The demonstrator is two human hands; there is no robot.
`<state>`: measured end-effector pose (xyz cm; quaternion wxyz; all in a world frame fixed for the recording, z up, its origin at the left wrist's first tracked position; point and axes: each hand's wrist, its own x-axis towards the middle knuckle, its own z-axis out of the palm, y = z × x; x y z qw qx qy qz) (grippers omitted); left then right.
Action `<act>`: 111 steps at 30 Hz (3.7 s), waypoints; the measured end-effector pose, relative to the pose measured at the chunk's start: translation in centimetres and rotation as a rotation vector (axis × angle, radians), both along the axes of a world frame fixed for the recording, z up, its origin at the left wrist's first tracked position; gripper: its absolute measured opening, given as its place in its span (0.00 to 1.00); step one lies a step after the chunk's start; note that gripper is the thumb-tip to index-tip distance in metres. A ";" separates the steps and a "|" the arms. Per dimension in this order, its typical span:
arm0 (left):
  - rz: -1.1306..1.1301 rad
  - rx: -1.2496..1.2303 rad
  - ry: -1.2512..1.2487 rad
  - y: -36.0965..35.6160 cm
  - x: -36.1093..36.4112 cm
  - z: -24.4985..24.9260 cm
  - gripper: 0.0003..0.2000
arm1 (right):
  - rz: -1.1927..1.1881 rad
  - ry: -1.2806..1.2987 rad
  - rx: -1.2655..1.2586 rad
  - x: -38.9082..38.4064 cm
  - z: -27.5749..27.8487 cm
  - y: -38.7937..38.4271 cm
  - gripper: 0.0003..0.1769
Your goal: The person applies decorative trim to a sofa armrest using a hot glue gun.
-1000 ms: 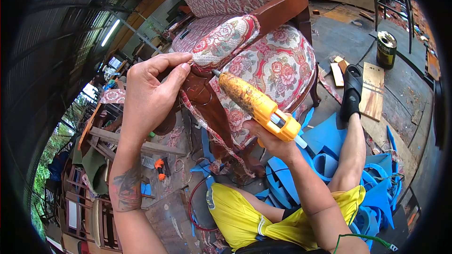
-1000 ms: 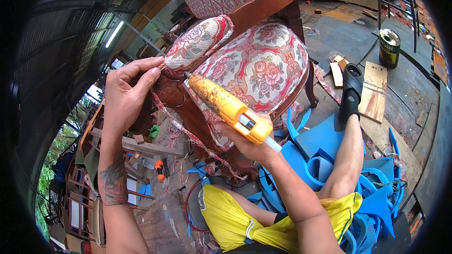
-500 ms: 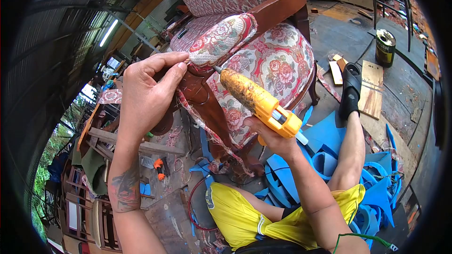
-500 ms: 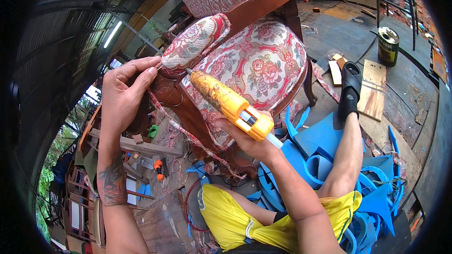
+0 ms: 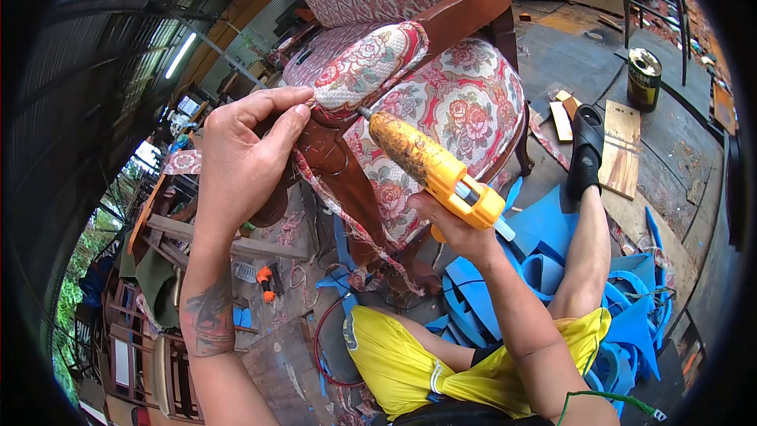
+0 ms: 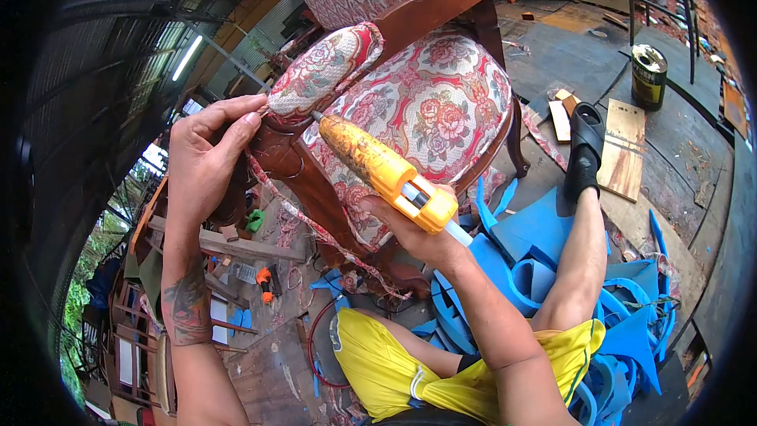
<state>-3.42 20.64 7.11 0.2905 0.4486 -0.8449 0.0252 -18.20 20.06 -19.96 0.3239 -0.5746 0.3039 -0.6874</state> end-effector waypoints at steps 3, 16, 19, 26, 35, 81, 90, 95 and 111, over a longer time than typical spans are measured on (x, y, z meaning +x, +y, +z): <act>-0.004 -0.002 0.001 0.0 0.0 0.0 0.11 | 0.023 -0.076 -0.007 0.2 -0.4 -0.3 0.13; 0.003 -0.023 -0.017 0.0 0.0 0.0 0.11 | 0.148 -0.236 0.030 -1.3 1.9 1.3 0.11; -0.017 -0.014 -0.004 -0.1 0.2 -0.1 0.11 | 0.184 -0.152 0.132 -3.4 3.5 2.2 0.15; -0.024 -0.018 -0.019 0.1 0.0 0.0 0.11 | 0.162 -0.025 0.163 -6.3 7.7 4.2 0.17; -0.026 -0.003 0.001 -0.2 0.3 0.0 0.11 | -0.282 -0.579 0.329 -7.9 -2.4 4.4 0.17; -0.112 0.000 -0.128 -0.4 0.3 1.7 0.10 | 0.032 -0.005 -0.017 -2.6 14.5 1.0 0.17; -0.150 -0.035 -0.165 -0.3 0.2 1.7 0.10 | -0.228 0.096 -0.341 -0.8 12.0 0.2 0.20; -0.182 -0.118 -0.212 -0.4 -0.3 1.5 0.08 | -0.385 0.185 -0.579 0.0 11.2 -0.5 0.26; -0.027 -0.132 -0.284 0.2 -2.2 1.5 0.05 | -0.454 0.270 -0.697 -0.3 10.3 -2.8 0.25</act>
